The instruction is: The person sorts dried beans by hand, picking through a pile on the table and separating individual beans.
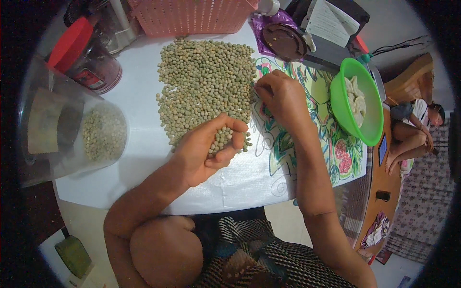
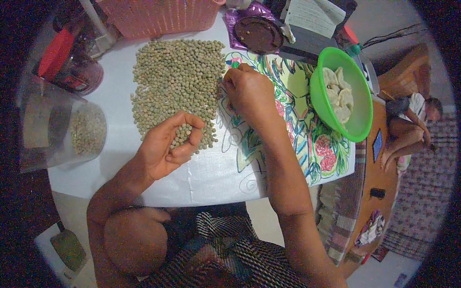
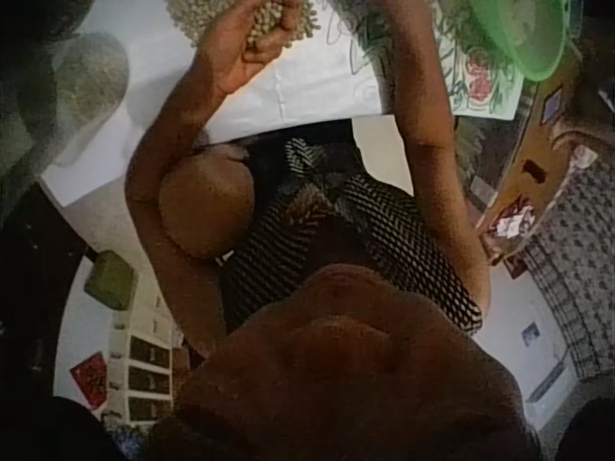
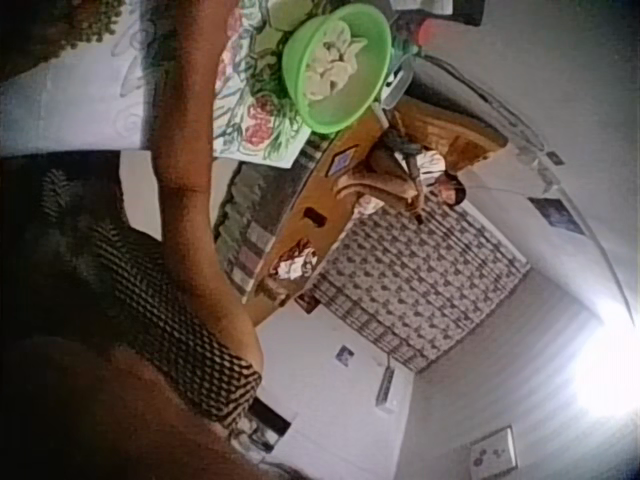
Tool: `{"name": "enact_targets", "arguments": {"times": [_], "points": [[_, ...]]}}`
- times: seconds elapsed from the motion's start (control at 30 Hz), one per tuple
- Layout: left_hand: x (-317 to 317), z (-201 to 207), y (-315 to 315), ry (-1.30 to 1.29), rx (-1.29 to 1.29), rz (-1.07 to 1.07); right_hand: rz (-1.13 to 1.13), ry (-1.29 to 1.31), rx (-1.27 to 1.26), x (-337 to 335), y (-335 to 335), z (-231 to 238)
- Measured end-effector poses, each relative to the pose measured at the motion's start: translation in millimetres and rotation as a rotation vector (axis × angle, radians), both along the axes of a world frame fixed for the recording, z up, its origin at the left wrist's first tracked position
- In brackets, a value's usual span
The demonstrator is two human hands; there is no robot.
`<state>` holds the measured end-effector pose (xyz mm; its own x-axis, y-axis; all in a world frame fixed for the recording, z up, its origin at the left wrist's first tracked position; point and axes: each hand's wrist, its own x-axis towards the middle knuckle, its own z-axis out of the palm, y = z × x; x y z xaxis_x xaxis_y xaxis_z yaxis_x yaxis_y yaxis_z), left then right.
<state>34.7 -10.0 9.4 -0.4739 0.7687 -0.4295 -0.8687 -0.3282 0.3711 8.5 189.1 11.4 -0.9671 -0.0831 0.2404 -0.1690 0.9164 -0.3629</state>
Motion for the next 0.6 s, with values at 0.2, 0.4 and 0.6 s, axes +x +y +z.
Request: {"name": "enact_targets", "arguments": {"times": [0.2, 0.4, 0.6], "points": [[-1, -1, -1, -0.024, 0.035, -0.006, 0.035, 0.002, -0.033, 1, 1, 1], [0, -2, -3, -0.034, 0.047, 0.016, 0.217, -0.354, -0.816, 12, -12, 28], [-1, -4, -3, -0.029, 0.078, 0.001, 0.272, -0.320, -1.041, 11, -9, 26]]}}
